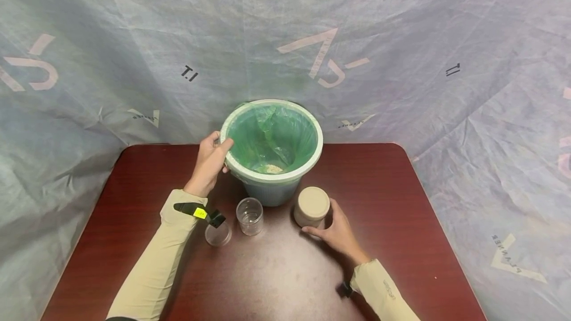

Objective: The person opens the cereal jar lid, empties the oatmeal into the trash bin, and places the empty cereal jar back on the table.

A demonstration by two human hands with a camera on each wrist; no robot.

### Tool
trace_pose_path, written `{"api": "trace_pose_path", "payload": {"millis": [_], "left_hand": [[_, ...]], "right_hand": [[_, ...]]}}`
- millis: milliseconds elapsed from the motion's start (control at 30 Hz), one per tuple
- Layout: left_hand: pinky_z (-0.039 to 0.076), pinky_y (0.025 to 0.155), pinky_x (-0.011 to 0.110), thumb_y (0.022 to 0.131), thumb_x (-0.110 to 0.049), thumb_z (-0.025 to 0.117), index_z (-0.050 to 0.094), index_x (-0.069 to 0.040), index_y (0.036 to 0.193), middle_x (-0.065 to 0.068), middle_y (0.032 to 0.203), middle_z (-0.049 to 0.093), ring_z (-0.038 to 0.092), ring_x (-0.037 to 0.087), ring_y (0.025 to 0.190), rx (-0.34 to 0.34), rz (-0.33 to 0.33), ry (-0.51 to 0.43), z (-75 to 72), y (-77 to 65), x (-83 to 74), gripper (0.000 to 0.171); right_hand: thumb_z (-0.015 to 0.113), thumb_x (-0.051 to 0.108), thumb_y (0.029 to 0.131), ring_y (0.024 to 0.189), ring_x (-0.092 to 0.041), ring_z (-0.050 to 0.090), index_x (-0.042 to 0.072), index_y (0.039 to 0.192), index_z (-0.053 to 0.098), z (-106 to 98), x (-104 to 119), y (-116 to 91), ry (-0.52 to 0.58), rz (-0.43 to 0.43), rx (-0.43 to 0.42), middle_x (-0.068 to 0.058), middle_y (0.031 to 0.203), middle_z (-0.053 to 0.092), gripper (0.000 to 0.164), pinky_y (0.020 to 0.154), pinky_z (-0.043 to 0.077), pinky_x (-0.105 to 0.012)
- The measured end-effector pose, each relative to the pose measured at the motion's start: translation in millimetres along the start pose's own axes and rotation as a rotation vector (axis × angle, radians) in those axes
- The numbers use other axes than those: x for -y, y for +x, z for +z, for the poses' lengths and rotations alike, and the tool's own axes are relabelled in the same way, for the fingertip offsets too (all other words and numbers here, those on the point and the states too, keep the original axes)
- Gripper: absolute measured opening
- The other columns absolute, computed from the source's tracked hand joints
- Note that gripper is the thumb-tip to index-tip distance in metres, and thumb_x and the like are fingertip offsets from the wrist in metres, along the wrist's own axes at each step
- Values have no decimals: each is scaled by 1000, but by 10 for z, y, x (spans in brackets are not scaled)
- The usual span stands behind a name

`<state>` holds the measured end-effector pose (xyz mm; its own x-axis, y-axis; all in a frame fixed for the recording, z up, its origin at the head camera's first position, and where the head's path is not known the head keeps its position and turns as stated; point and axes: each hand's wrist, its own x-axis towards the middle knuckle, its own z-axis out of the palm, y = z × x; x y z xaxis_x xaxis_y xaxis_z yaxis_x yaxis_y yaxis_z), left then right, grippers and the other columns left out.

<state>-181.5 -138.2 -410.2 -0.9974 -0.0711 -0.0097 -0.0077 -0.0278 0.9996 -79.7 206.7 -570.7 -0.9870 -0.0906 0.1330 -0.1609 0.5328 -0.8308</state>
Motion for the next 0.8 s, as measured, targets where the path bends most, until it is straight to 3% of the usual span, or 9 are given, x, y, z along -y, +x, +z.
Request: {"api": "trace_pose_path", "payload": {"millis": [267,633,800], "left_hand": [[37,39,19,99,-10,57,57,3,112,-1,65,55,47,6,45,0,7,-2,-1,-18,-13,18],[37,39,19,99,-10,57,57,1,111,-4,64,53,47,7,45,-1,10,5,-13,-10,-5,17],[37,39,19,99,-11,56,56,2,113,-4,64,53,46,7,45,4,2,8,3,-11,-11,19]], "right_hand": [[105,24,68,136,-27,57,12,158,42,97,-54,111,193,20,87,-10,144,63,111,120,39,-53],[105,13,64,128,-31,63,5,152,49,176,-54,141,180,-29,22,-15,136,67,104,112,47,-53],[105,18,66,127,-27,64,7,151,50,160,-73,137,167,-29,20,-12,135,68,101,112,48,-47]]}}
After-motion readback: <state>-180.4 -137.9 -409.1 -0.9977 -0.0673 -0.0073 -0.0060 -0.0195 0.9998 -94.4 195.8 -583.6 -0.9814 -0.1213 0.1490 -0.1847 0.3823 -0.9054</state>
